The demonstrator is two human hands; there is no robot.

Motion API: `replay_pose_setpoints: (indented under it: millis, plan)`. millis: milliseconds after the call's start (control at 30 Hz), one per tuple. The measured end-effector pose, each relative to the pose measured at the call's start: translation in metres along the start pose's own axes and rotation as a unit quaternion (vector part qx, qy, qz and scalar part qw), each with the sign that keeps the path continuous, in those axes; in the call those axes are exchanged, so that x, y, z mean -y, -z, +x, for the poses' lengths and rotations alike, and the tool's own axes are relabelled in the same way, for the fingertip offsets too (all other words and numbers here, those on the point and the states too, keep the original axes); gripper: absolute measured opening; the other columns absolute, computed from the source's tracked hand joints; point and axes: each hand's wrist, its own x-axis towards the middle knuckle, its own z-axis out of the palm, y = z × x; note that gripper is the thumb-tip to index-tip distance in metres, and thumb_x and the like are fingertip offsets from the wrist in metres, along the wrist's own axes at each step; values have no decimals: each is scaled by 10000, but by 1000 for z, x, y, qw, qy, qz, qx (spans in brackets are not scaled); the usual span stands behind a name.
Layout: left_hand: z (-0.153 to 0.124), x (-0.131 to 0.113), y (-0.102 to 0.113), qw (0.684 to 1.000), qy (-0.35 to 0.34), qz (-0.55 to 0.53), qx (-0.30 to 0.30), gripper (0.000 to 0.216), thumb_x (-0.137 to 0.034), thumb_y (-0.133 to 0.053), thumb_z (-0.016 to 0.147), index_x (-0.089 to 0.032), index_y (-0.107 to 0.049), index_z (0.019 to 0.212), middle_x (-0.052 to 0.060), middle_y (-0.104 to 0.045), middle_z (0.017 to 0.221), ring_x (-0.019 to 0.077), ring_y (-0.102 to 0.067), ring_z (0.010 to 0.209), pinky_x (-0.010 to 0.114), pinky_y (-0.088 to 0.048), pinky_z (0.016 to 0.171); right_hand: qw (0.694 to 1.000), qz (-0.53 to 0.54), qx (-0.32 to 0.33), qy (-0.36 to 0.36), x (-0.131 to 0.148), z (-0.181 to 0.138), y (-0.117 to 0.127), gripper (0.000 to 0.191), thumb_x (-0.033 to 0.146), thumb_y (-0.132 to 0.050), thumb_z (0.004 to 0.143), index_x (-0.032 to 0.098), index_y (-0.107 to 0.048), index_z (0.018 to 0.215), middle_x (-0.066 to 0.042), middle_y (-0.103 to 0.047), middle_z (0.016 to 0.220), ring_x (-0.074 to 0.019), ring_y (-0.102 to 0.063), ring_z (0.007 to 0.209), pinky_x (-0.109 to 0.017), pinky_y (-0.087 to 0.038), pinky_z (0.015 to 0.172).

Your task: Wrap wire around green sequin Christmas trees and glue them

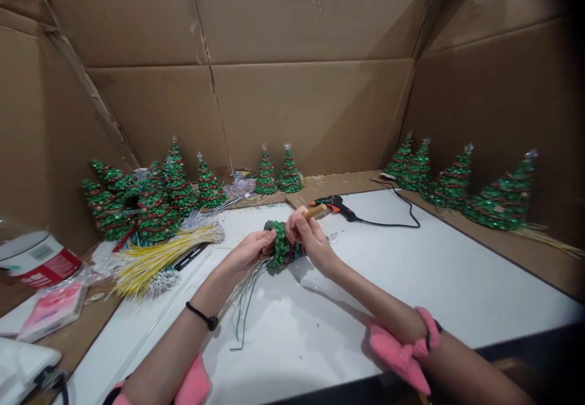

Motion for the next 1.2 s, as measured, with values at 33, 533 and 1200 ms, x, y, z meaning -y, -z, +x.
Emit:
replay_pose_setpoints:
  millis: [33,533,1200]
  plan:
    - [0,0,-1,1000,0,-1,-1,545,-619,-713,556,-164,-413,533,-62,-360,463,58,-269,453,240,-145,475,1000,1,1,1,-1,0,0,318,467,-403,913,214,-378,721,45,-376,589,-106,-340,527,-262,-273,514]
    - [-1,4,-2,1000,-6,-15,-15,502,-577,-729,565,-142,-487,630,-62,-384,508,59,-285,465,224,-172,475,1000,-12,13,-6,-2,-2,1,320,496,-382,911,225,-364,742,47,-333,600,-114,-333,546,-269,-295,534]
    - [-3,-2,-2,999,20,-35,-23,398,-486,-735,589,-147,-534,640,-39,-440,519,89,-378,493,225,-243,499,996,-76,-28,49,7,-7,1,266,376,-382,936,206,-428,738,27,-405,625,-112,-382,549,-279,-313,543]
